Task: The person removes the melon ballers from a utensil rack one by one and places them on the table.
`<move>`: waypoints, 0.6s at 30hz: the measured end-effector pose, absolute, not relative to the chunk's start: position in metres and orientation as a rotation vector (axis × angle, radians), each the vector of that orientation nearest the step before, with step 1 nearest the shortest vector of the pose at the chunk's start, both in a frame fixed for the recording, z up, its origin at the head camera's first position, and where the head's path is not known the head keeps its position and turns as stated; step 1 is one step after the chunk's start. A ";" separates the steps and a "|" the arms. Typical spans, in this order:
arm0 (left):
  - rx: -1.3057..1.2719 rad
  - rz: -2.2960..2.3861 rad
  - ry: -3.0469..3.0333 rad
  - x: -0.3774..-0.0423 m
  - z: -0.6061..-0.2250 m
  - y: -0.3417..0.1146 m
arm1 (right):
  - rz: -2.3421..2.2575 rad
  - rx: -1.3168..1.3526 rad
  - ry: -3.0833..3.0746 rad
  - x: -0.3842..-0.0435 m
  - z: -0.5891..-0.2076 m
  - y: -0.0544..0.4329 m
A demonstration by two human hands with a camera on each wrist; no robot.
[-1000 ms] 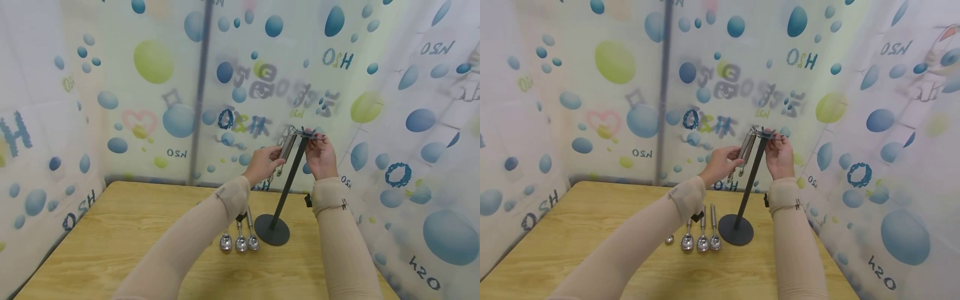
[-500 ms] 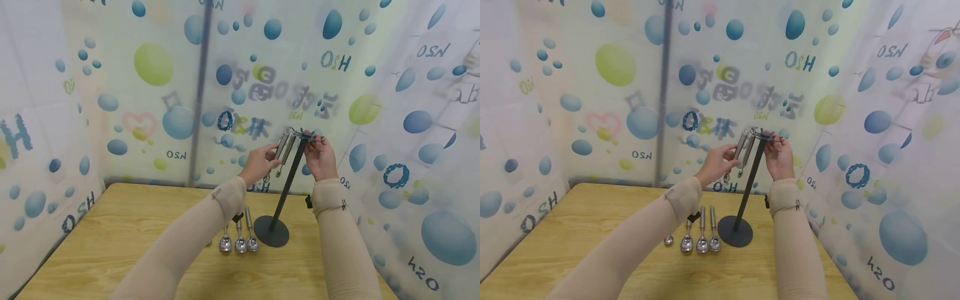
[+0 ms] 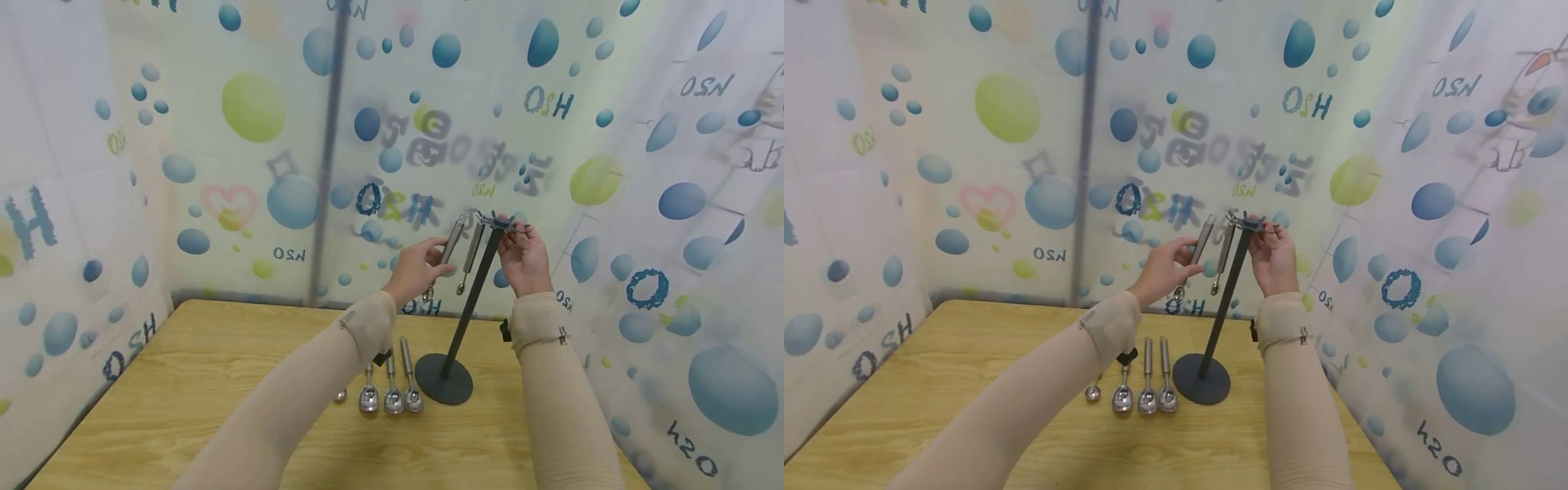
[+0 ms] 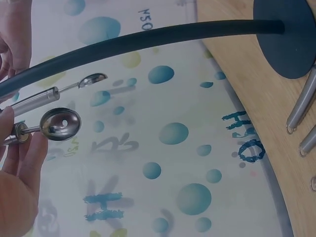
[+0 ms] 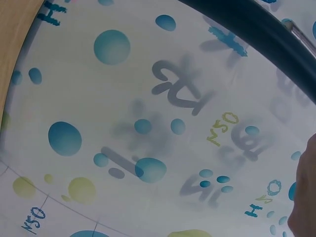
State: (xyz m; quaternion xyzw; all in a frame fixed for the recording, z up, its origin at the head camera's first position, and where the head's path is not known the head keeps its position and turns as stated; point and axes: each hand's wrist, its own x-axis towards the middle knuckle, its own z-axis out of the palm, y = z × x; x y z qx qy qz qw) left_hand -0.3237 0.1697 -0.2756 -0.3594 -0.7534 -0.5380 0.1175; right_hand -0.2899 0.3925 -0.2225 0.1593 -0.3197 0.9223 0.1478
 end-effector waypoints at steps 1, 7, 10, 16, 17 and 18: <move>-1.048 -1.573 -2.207 -0.324 -0.276 0.169 | 2.657 0.459 -0.912 -0.290 -0.223 0.393; -1.060 -1.600 -2.189 -0.325 -0.282 0.164 | 2.639 0.394 -0.945 -0.291 -0.222 0.392; -1.060 -1.628 -2.161 -0.327 -0.284 0.161 | 2.631 0.387 -0.973 -0.291 -0.222 0.392; -1.034 -1.616 -2.167 -0.331 -0.290 0.156 | 2.609 0.396 -1.002 -0.288 -0.220 0.390; -1.027 -1.607 -2.177 -0.332 -0.291 0.155 | 2.608 0.395 -1.000 -0.288 -0.220 0.390; -1.022 -1.601 -2.186 -0.333 -0.292 0.153 | 2.612 0.398 -0.995 -0.288 -0.220 0.390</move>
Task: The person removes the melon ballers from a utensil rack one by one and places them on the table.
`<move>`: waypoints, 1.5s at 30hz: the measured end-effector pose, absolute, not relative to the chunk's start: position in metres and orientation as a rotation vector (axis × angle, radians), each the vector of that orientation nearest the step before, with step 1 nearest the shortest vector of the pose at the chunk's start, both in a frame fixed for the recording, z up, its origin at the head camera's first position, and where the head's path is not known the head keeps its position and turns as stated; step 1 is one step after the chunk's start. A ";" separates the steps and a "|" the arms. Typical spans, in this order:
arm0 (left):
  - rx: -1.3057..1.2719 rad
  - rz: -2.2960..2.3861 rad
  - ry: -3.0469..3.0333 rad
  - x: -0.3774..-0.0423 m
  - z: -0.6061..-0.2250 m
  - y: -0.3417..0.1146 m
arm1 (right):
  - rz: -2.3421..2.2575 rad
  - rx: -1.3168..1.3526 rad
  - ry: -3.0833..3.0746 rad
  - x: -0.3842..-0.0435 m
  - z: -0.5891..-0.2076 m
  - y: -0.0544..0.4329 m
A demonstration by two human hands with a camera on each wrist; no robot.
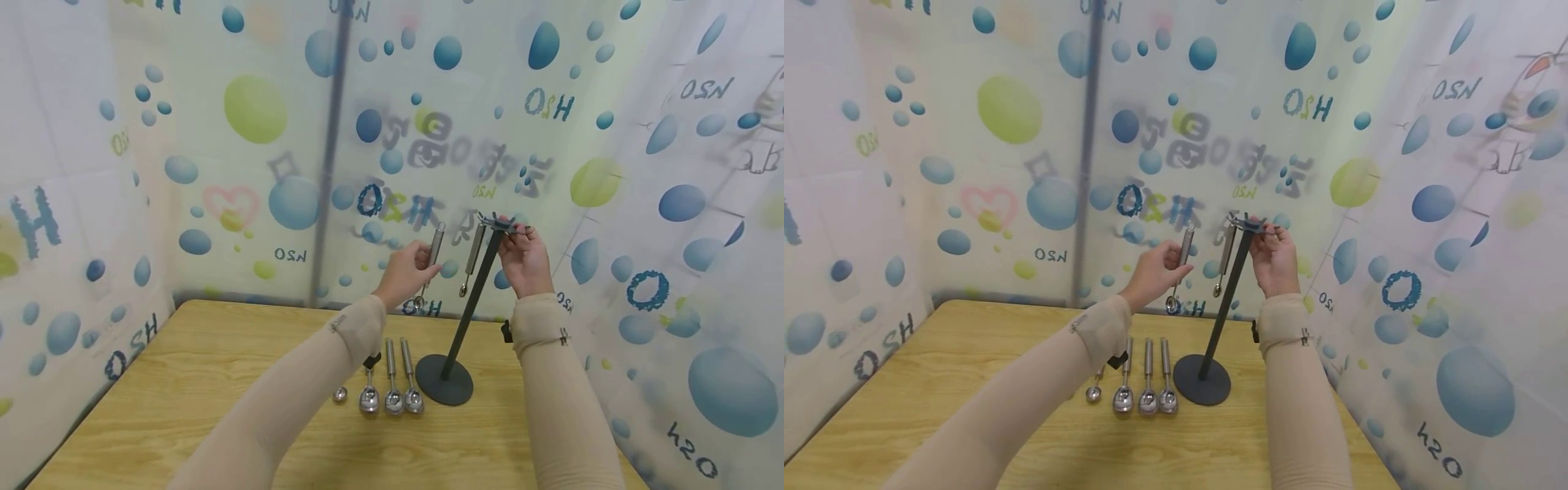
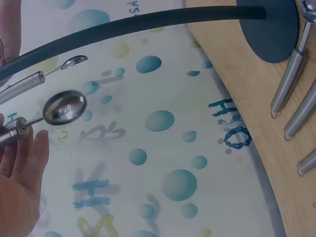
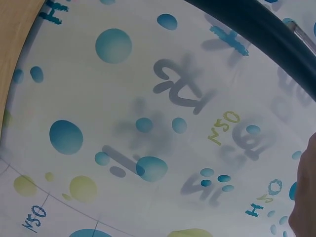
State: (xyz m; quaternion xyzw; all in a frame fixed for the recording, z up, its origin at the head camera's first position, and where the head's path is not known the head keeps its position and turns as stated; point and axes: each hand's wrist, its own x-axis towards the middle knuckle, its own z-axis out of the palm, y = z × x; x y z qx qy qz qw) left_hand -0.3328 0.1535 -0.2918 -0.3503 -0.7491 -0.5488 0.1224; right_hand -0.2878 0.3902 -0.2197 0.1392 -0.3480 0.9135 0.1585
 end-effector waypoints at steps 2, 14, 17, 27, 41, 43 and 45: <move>-1.006 -1.596 -2.210 -0.334 -0.294 0.151 | 2.620 0.390 -0.986 -0.288 -0.220 0.391; -0.949 -1.635 -2.245 -0.338 -0.301 0.136 | 2.647 0.375 -0.980 -0.287 -0.219 0.391; -0.925 -1.704 -2.228 -0.340 -0.303 0.134 | 2.649 0.359 -0.986 -0.287 -0.219 0.391; -0.893 -1.689 -2.269 -0.339 -0.305 0.127 | 2.644 0.365 -1.000 -0.288 -0.220 0.392; -0.911 -1.719 -2.244 -0.339 -0.309 0.122 | 2.642 0.341 -1.013 -0.285 -0.219 0.391; -0.911 -1.712 -2.239 -0.339 -0.310 0.121 | 2.641 0.349 -1.012 -0.285 -0.219 0.391; -0.907 -1.702 -2.239 -0.340 -0.312 0.120 | 2.641 0.358 -1.009 -0.285 -0.219 0.390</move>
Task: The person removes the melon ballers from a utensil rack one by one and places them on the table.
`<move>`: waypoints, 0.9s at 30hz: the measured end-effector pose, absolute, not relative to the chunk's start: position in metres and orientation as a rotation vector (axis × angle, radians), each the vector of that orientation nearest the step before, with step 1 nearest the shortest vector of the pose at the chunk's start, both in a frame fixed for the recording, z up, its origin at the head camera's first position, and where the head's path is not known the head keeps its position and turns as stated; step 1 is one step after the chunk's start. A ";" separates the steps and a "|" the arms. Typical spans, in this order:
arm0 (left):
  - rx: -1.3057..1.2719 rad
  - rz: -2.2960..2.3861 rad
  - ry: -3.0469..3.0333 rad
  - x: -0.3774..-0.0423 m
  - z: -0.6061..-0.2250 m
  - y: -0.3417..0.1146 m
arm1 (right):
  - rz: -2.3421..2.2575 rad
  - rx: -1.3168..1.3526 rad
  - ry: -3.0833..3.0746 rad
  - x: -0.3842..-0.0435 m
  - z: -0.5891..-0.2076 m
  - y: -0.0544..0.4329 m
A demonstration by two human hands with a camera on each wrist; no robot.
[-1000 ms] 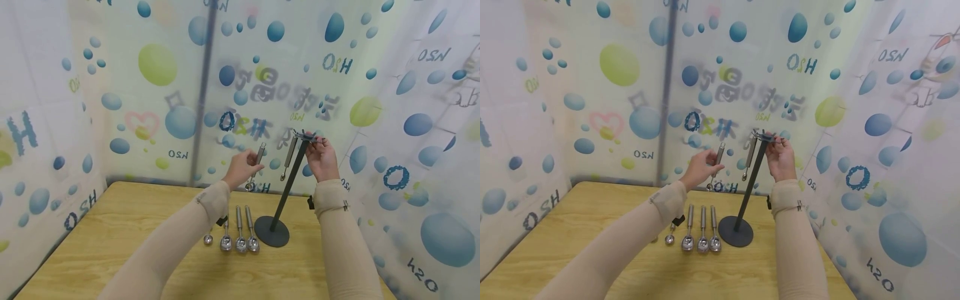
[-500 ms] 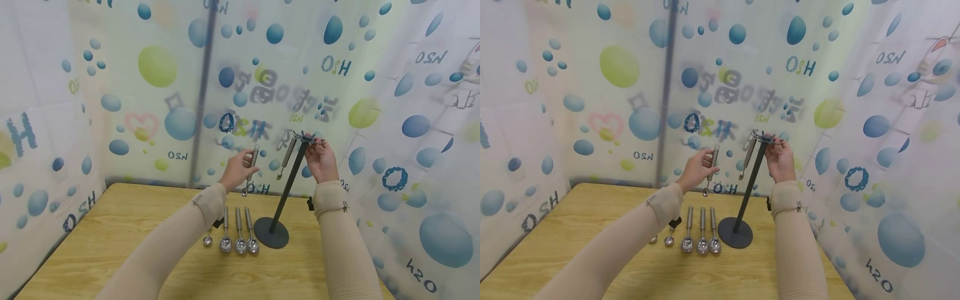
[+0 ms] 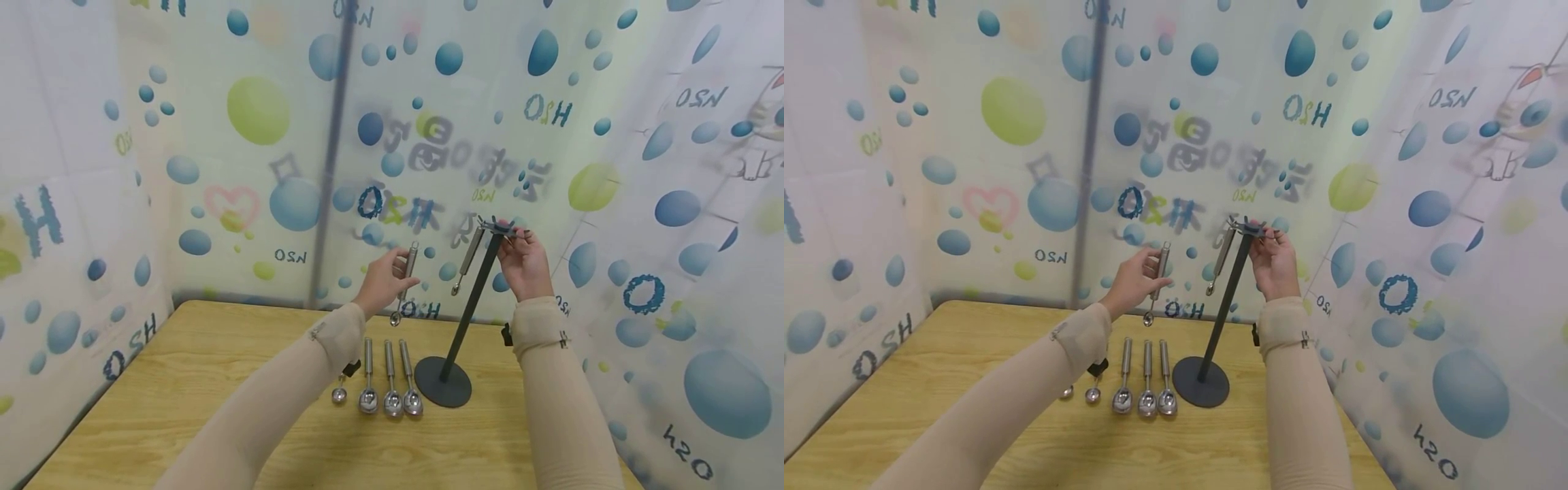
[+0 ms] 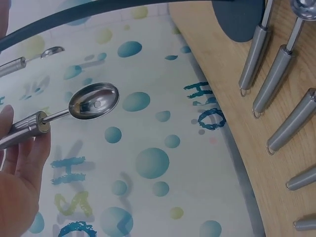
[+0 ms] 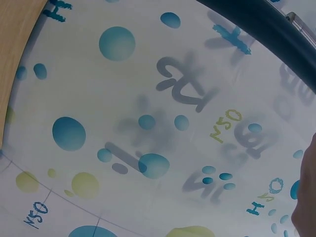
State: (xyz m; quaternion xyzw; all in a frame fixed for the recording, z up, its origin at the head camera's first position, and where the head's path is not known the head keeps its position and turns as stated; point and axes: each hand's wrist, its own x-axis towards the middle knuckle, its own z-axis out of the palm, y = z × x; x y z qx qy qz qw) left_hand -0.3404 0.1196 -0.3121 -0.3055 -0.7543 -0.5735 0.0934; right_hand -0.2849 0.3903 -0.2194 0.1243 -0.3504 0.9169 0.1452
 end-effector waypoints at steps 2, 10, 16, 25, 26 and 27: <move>-0.905 -1.699 -2.238 -0.342 -0.314 0.118 | 2.640 0.367 -1.011 -0.285 -0.220 0.390; -0.896 -1.677 -2.247 -0.343 -0.320 0.108 | 2.631 0.386 -1.027 -0.286 -0.222 0.390; -0.905 -1.615 -2.244 -0.348 -0.329 0.100 | 2.630 0.357 -1.022 -0.286 -0.223 0.389; -0.856 -1.588 -2.273 -0.350 -0.341 0.085 | 2.602 0.352 -1.034 -0.285 -0.219 0.387; -0.852 -1.587 -2.277 -0.351 -0.342 0.084 | 2.598 0.350 -1.036 -0.285 -0.219 0.387; -0.851 -1.590 -2.279 -0.351 -0.343 0.083 | 2.597 0.348 -1.033 -0.285 -0.218 0.387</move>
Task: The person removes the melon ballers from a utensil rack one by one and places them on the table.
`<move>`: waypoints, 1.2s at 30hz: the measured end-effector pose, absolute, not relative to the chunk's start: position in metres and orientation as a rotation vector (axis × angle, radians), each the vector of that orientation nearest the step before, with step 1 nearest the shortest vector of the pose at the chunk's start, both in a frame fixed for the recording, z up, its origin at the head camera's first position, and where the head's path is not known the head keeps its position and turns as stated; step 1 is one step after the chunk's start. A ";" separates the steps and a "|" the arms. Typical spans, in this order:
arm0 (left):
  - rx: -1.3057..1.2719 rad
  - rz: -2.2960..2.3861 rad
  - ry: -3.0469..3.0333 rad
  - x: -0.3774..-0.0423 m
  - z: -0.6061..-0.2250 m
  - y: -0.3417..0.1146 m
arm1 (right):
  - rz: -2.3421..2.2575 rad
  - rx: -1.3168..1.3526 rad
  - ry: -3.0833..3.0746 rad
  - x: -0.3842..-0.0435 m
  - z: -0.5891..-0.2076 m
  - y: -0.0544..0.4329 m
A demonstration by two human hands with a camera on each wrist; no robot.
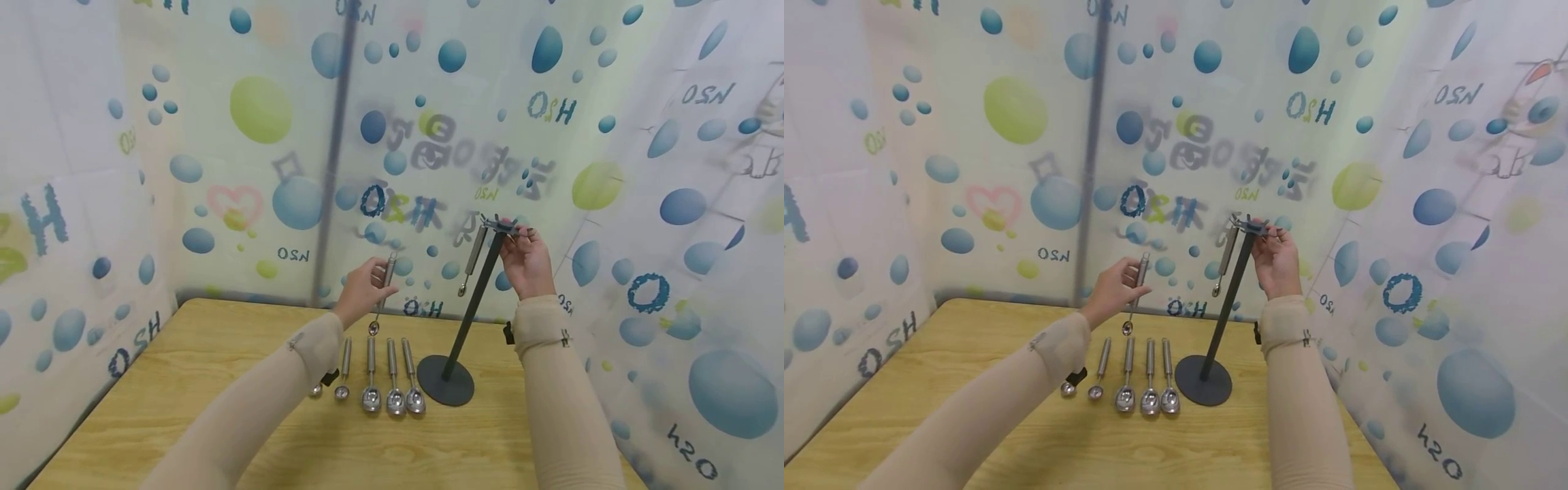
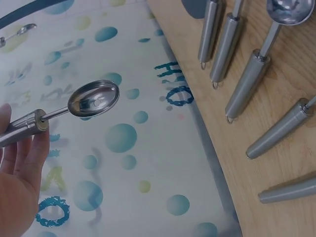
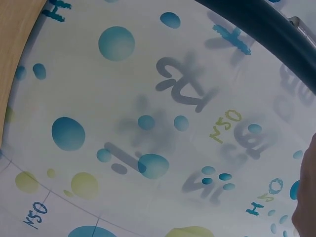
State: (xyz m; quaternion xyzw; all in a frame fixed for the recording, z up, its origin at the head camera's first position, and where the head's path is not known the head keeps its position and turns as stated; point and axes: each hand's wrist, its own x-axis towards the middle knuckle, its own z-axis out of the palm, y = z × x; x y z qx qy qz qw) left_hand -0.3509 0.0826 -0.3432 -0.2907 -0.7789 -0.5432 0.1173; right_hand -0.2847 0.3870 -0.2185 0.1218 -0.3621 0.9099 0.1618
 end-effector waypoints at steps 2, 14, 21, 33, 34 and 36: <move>-0.845 -1.588 -2.281 -0.352 -0.345 0.081 | 2.597 0.348 -1.034 -0.284 -0.218 0.387; -0.826 -1.584 -2.294 -0.351 -0.352 0.071 | 2.609 0.364 -1.009 -0.286 -0.221 0.389; -0.770 -1.609 -2.311 -0.351 -0.356 0.061 | 2.594 0.372 -1.019 -0.287 -0.221 0.389; -0.715 -1.587 -2.355 -0.355 -0.369 0.039 | 2.612 0.371 -0.995 -0.287 -0.221 0.388; -0.709 -1.581 -2.361 -0.355 -0.369 0.037 | 2.605 0.368 -1.003 -0.287 -0.221 0.388; -0.697 -1.560 -2.373 -0.356 -0.370 0.035 | 2.603 0.365 -1.008 -0.286 -0.221 0.387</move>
